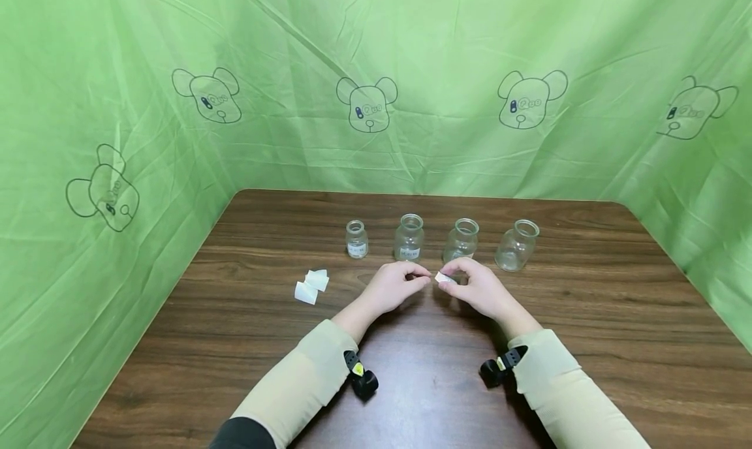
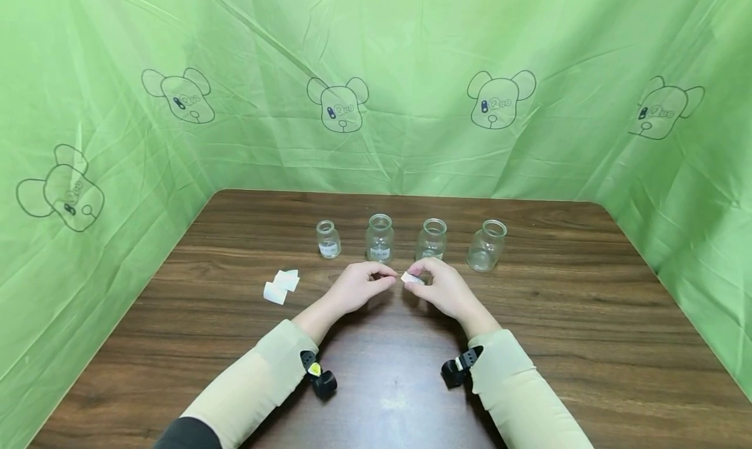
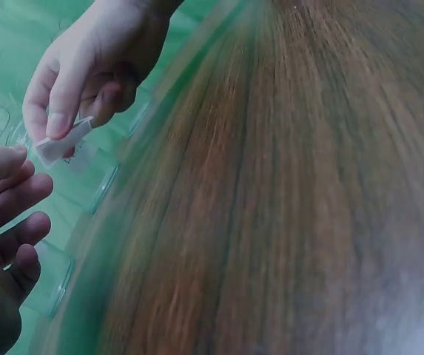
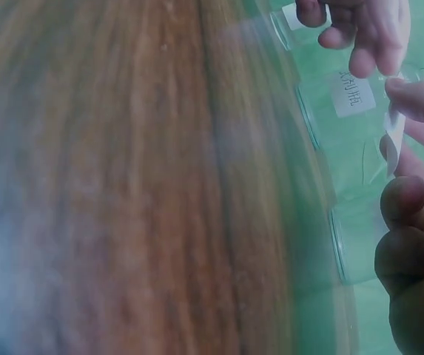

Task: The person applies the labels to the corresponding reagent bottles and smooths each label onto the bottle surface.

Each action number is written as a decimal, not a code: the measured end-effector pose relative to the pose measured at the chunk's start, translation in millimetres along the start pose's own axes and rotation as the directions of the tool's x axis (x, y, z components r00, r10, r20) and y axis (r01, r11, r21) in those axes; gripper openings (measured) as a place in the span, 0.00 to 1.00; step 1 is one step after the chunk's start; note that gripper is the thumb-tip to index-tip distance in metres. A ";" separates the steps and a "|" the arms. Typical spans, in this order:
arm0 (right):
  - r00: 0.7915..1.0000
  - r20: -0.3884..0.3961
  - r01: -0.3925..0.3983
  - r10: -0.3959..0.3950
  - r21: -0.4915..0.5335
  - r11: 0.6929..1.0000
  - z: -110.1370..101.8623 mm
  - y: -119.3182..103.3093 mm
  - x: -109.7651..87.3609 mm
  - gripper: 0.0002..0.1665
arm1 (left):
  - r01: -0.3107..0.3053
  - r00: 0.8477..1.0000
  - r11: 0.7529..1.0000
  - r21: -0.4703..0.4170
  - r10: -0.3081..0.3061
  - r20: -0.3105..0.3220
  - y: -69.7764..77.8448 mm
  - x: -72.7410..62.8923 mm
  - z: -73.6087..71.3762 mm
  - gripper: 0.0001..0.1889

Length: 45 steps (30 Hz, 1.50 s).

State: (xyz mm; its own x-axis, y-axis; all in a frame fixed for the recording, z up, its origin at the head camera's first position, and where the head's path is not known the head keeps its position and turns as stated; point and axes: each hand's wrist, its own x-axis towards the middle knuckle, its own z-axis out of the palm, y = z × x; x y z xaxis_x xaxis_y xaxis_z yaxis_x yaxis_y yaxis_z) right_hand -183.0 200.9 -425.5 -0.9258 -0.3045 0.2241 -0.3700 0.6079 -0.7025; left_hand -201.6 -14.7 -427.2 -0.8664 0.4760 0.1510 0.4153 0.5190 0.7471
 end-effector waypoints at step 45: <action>0.999 0.007 0.043 -0.043 0.053 0.998 8.5 -14.9 2.2 0.03 | -0.031 0.999 0.995 -0.090 0.034 0.033 0.5 -1.4 10.2 0.04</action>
State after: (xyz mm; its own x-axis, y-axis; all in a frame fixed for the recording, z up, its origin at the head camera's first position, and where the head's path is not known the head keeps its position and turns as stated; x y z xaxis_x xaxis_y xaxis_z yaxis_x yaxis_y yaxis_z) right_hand -178.8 184.9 -420.3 -0.9082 -0.3360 0.2495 -0.4048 0.5544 -0.7271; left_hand -197.4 -7.8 -433.6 -0.8419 0.5169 0.1550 0.4154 0.4375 0.7975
